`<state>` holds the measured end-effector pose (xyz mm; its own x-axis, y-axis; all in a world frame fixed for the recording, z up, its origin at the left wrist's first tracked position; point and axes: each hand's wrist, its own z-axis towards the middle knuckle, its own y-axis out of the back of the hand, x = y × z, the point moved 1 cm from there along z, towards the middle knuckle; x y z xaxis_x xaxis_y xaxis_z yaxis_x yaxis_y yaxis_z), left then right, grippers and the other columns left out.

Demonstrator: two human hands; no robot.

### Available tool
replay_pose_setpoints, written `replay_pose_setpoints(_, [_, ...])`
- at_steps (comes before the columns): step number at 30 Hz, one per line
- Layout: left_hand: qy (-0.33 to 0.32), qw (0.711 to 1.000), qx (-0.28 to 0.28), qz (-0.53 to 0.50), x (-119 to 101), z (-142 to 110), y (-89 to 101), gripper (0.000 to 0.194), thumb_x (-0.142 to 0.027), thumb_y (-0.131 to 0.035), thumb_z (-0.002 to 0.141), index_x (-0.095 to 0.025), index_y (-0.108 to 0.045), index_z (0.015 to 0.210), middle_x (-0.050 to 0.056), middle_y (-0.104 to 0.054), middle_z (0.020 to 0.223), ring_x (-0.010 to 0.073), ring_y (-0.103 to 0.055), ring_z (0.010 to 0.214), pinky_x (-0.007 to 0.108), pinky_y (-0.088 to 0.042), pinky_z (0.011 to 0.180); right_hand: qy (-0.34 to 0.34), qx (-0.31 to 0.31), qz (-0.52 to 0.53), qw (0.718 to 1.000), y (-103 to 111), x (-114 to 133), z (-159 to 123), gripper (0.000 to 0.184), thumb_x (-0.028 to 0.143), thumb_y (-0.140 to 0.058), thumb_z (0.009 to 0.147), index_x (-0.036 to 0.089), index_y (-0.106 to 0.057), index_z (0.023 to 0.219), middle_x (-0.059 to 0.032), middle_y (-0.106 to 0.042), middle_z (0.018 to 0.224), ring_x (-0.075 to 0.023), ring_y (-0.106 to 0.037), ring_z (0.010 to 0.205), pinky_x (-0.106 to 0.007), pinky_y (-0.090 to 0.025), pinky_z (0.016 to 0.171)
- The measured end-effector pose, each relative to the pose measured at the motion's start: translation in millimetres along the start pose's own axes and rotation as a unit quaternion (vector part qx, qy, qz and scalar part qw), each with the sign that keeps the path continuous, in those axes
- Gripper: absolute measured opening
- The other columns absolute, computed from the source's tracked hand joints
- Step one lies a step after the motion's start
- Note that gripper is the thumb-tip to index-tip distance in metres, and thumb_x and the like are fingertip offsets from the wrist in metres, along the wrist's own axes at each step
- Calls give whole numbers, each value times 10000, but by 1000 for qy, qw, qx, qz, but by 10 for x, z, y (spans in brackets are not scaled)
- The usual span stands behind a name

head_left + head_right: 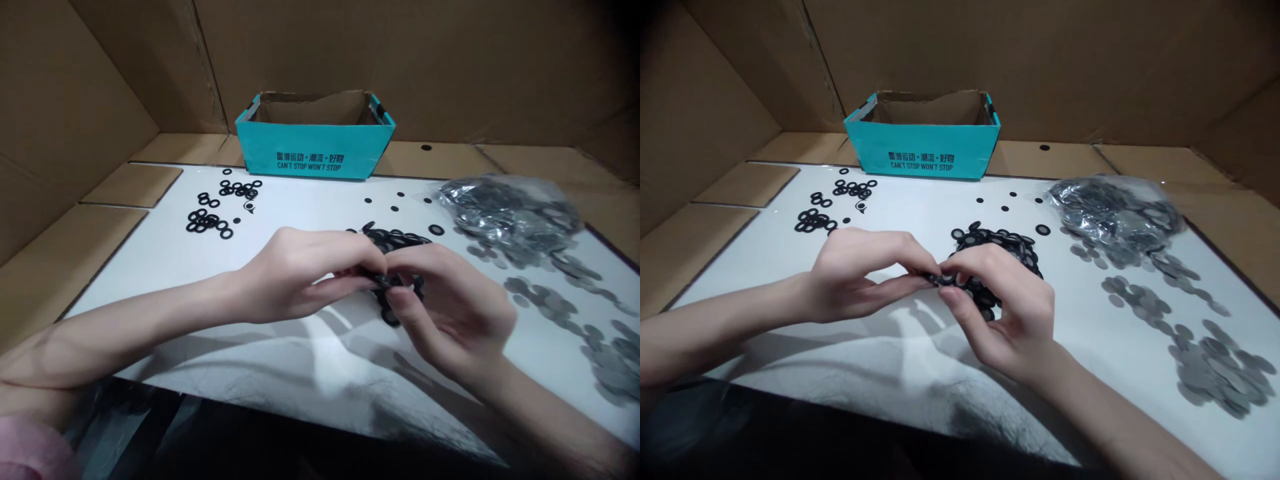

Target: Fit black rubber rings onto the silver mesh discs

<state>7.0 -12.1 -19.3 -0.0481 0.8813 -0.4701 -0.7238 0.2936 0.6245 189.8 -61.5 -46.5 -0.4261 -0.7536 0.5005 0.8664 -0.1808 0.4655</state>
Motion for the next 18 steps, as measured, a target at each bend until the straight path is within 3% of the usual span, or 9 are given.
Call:
replay_pose_setpoints(5, [-49,998,-24,37,0,-25,11,91,-86,-567,905,-137,-642,913,59,-758,922,106,-716,815,148,-539,730,-30,-12,80,996,31,7,16,247,31,-578,850,236,-661,960,-17,-684,829,-134,-625,751,-274,-506,629])
replay_pose_setpoints(11, [-95,995,-20,16,49,-99,-8,151,-106,-505,941,-180,-628,989,55,-763,974,133,-729,902,175,-561,808,-49,-15,86,995,19,34,35,263,54,-701,767,253,-677,938,-1,-690,800,-148,-634,731,-288,-512,614])
replay_pose_setpoints(15, [-100,995,-23,17,54,-113,7,217,-93,-568,906,-197,-643,1080,48,-758,1049,153,-726,965,197,-564,836,-28,-21,74,997,12,43,13,313,58,-726,750,251,-675,991,-7,-683,843,-149,-626,753,-300,-509,645])
replay_pose_setpoints(18, [-76,997,9,11,33,-99,38,208,-123,-568,910,-229,-676,1052,46,-760,1051,157,-724,969,213,-562,823,-29,-20,67,997,7,57,-2,325,74,-746,742,253,-676,1005,-18,-676,849,-156,-620,758,-309,-508,643])
